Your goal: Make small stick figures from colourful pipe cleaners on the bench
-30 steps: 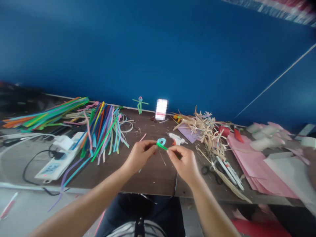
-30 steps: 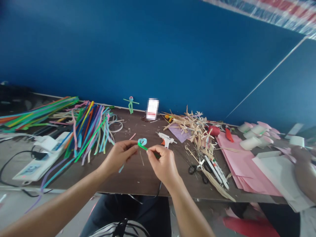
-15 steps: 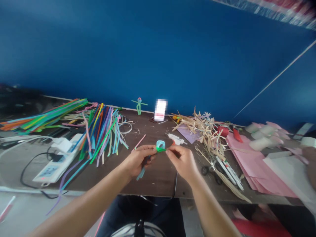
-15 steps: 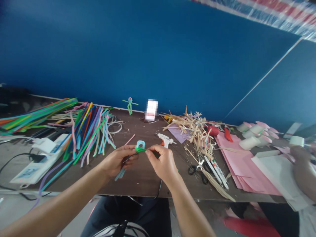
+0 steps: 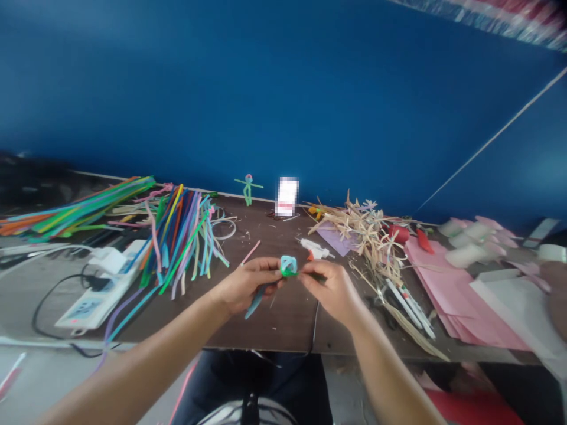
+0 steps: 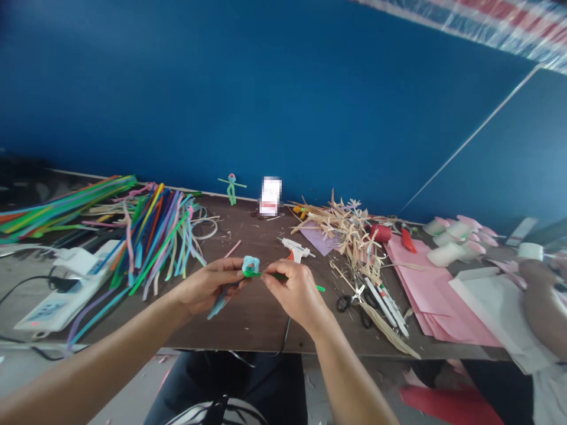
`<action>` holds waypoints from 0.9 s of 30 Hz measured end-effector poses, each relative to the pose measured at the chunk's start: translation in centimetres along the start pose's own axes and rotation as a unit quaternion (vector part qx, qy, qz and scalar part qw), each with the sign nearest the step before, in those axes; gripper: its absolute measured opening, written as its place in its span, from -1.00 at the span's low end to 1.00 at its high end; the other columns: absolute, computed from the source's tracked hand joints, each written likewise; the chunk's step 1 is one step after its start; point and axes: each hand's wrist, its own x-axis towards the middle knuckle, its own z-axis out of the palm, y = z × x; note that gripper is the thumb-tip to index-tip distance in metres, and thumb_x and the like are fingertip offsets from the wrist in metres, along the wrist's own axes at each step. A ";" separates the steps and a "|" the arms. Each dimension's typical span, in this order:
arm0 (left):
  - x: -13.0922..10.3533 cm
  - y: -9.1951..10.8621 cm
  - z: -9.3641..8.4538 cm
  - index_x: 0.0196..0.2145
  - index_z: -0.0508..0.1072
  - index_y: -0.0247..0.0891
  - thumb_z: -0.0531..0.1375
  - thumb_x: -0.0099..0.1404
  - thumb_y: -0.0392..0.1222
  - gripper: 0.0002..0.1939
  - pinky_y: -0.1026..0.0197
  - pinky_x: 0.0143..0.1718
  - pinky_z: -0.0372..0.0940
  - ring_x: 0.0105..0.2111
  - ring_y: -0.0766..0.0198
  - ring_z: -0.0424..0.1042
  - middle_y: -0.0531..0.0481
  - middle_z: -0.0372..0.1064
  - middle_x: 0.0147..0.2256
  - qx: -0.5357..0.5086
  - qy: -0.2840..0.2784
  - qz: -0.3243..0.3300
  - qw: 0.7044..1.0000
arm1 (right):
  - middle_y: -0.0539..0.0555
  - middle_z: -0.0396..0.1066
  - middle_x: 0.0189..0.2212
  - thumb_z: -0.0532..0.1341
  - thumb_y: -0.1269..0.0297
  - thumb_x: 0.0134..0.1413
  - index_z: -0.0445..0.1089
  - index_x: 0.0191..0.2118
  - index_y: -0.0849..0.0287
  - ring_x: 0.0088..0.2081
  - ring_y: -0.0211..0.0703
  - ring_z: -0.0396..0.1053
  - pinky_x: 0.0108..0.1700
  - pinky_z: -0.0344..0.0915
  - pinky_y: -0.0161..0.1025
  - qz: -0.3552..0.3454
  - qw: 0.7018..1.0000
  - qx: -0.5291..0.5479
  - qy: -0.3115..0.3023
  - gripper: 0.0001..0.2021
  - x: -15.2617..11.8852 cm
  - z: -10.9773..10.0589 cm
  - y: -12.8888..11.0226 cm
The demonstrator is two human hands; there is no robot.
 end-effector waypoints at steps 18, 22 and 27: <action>-0.7 1.4 0.4 -0.32 0.46 -0.25 0.12 0.10 -0.22 -0.81 0.28 -0.36 0.16 -0.36 0.23 0.38 -0.01 0.44 -0.37 0.615 -0.063 0.106 0.779 | 0.07 0.41 -0.43 0.13 0.42 -0.01 0.38 -0.39 0.21 -0.31 -0.16 0.35 -0.23 0.11 -0.25 -0.067 0.912 -0.318 -0.250 -0.91 1.5 -1.7 -1.6; -0.5 0.5 1.0 -0.37 0.43 -0.29 0.04 0.16 -0.24 -0.82 0.19 -0.34 0.21 -0.36 0.12 0.41 -0.11 0.43 -0.41 0.746 -0.029 0.113 0.655 | 0.14 0.42 -0.50 0.08 0.41 0.03 0.35 -0.42 0.26 -0.39 -0.10 0.38 -0.24 0.11 -0.19 -0.054 0.868 -0.421 -0.258 -0.88 1.9 -0.5 -2.2; 0.2 -0.8 0.9 -0.39 0.39 -0.30 0.03 0.19 -0.20 -0.82 0.15 -0.40 0.25 -0.41 0.08 0.42 -0.15 0.42 -0.42 0.788 0.045 0.098 0.606 | 0.15 0.41 -0.52 0.05 0.49 -0.02 0.32 -0.42 0.24 -0.43 -0.06 0.40 -0.37 0.16 -0.22 -0.034 0.859 -0.462 -0.220 -0.88 1.8 0.7 -3.3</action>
